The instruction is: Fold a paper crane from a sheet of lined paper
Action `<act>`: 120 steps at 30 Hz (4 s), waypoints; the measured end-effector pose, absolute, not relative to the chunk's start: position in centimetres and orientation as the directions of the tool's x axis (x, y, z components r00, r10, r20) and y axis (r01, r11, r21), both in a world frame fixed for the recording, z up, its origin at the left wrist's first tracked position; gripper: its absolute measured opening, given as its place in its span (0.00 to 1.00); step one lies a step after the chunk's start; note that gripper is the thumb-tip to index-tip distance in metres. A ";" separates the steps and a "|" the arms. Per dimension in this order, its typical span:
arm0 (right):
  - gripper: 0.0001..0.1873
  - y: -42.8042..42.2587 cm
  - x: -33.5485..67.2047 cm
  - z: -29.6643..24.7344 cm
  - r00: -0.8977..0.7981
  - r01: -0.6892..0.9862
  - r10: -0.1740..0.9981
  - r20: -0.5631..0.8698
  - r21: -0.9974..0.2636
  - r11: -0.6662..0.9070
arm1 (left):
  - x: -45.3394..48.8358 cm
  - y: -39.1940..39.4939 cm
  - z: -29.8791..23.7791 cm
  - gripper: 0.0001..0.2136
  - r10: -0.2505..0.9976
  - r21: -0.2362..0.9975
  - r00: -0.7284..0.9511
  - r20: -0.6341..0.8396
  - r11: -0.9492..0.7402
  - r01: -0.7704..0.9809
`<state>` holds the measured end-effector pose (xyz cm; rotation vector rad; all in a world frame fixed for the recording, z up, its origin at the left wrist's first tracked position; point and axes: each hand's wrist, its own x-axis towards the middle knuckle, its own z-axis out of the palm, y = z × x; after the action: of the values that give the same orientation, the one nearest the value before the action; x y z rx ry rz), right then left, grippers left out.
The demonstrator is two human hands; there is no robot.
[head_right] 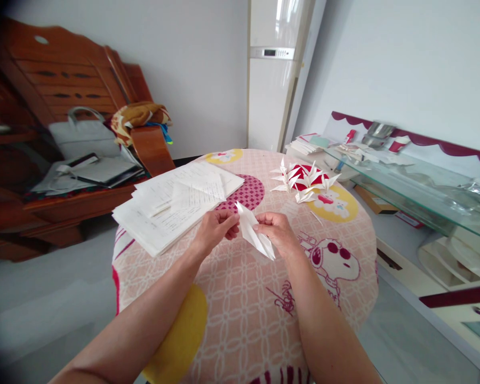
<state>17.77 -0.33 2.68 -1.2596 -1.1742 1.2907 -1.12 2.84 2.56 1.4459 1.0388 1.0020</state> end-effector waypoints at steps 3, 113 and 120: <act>0.14 0.2 18.6 1.9 -0.061 0.092 0.986 -0.155 -0.984 -0.149 | -1.9 3.2 2.7 0.07 0.906 0.907 0.279 0.318 -0.377 0.189; 0.09 -1.2 17.1 1.8 0.013 0.933 0.993 -0.116 -0.357 -0.054 | 1.3 3.7 -0.5 0.08 0.839 0.521 0.522 0.155 -0.518 0.678; 0.09 -1.1 17.0 1.2 0.018 0.940 0.996 -0.087 -0.339 -0.046 | 1.2 3.6 -1.1 0.07 0.839 0.543 0.502 0.211 -0.528 0.653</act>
<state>17.04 -1.07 1.23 -2.0996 -2.0311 0.4500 1.16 3.64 -1.14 2.3553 1.2358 0.6439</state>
